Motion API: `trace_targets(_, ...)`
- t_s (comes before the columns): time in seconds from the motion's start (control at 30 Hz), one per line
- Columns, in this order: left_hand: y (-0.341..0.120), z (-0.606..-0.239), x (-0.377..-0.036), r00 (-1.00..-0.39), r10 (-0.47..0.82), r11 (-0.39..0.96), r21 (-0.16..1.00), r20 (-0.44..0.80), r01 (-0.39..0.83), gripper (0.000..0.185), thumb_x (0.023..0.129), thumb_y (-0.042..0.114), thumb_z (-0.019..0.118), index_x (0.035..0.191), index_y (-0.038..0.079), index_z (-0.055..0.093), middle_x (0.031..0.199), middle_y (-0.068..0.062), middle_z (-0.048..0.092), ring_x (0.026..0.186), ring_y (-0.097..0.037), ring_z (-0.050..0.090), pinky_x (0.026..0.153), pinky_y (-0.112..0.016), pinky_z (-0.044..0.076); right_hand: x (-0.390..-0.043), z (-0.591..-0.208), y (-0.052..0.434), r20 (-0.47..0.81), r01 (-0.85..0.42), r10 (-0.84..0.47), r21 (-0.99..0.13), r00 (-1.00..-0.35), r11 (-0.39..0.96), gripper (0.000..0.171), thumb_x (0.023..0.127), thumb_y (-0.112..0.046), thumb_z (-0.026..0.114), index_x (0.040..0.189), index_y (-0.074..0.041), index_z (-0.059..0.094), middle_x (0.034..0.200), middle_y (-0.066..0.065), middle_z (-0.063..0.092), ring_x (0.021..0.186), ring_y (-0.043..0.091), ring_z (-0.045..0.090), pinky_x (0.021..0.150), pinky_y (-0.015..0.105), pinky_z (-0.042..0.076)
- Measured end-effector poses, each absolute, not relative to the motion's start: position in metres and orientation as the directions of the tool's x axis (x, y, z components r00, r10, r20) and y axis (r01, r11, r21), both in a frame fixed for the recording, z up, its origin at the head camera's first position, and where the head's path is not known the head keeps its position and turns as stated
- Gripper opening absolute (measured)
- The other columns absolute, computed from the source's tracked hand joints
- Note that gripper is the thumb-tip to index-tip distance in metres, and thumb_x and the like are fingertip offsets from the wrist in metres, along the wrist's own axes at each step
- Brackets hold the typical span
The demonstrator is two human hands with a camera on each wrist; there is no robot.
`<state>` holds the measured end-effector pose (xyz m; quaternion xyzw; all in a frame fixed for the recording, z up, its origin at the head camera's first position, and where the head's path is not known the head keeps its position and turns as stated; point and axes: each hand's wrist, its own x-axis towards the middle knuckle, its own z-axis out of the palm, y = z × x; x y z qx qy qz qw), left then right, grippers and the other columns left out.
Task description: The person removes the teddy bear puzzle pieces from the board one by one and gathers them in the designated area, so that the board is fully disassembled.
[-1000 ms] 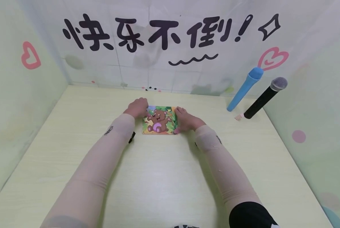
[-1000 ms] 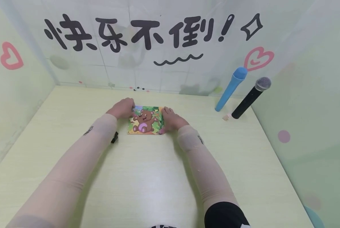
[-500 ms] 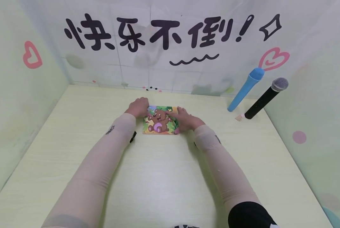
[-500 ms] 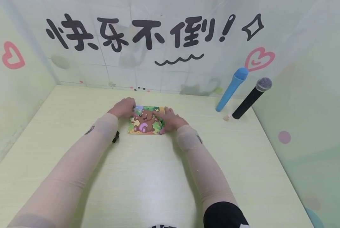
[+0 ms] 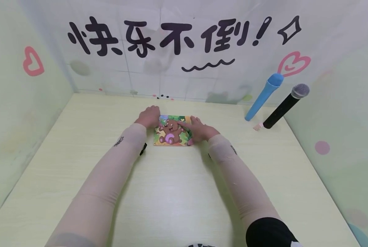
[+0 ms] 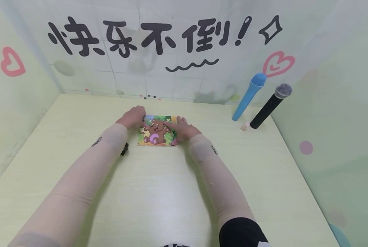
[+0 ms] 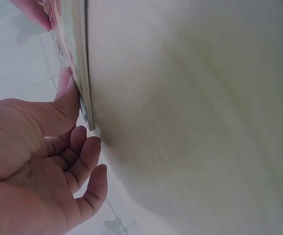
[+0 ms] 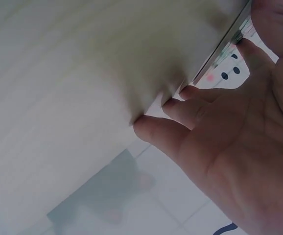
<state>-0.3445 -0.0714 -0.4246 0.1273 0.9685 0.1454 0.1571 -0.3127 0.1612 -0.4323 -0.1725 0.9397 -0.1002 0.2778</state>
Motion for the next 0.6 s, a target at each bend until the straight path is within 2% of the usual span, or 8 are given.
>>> trace_targets(0.1,-0.071,-0.425,-0.345,-0.918,0.296,0.921,0.334,-0.264,0.201,0.043,0.096,0.018,0.071,0.125,-0.005,0.050,0.124,-0.022,0.051,0.118,-0.038,0.049,0.102,-0.051,0.046,-0.313,-0.433,0.161,-0.487,-0.261,-0.370,-0.279,-0.791,0.924,0.098,0.091,-0.022,0.077,0.162,-0.044,0.013,0.168,0.020,-0.009,0.154,0.038,-0.011,0.116,0.070,0.011)
trace_targets(0.4,-0.076,-0.430,-0.348,-0.911,0.334,0.901,0.366,-0.241,0.234,0.042,0.094,0.021,0.074,0.118,-0.003,0.050,0.117,-0.019,0.050,0.110,-0.033,0.050,0.097,-0.046,0.048,-0.315,-0.433,0.159,-0.498,-0.234,-0.353,-0.287,-0.792,0.929,0.097,0.091,-0.023,0.076,0.161,-0.046,0.013,0.168,0.018,-0.009,0.154,0.036,-0.012,0.116,0.071,0.012)
trace_targets(0.6,-0.083,-0.431,-0.348,-0.898,0.383,0.850,0.464,-0.216,0.250,0.046,0.092,0.020,0.076,0.120,-0.005,0.049,0.115,-0.018,0.050,0.104,-0.032,0.050,0.096,-0.045,0.047,-0.315,-0.433,0.160,-0.491,-0.237,-0.356,-0.290,-0.795,0.927,0.099,0.090,-0.021,0.078,0.161,-0.046,0.013,0.168,0.019,-0.008,0.154,0.037,-0.011,0.116,0.070,0.012)
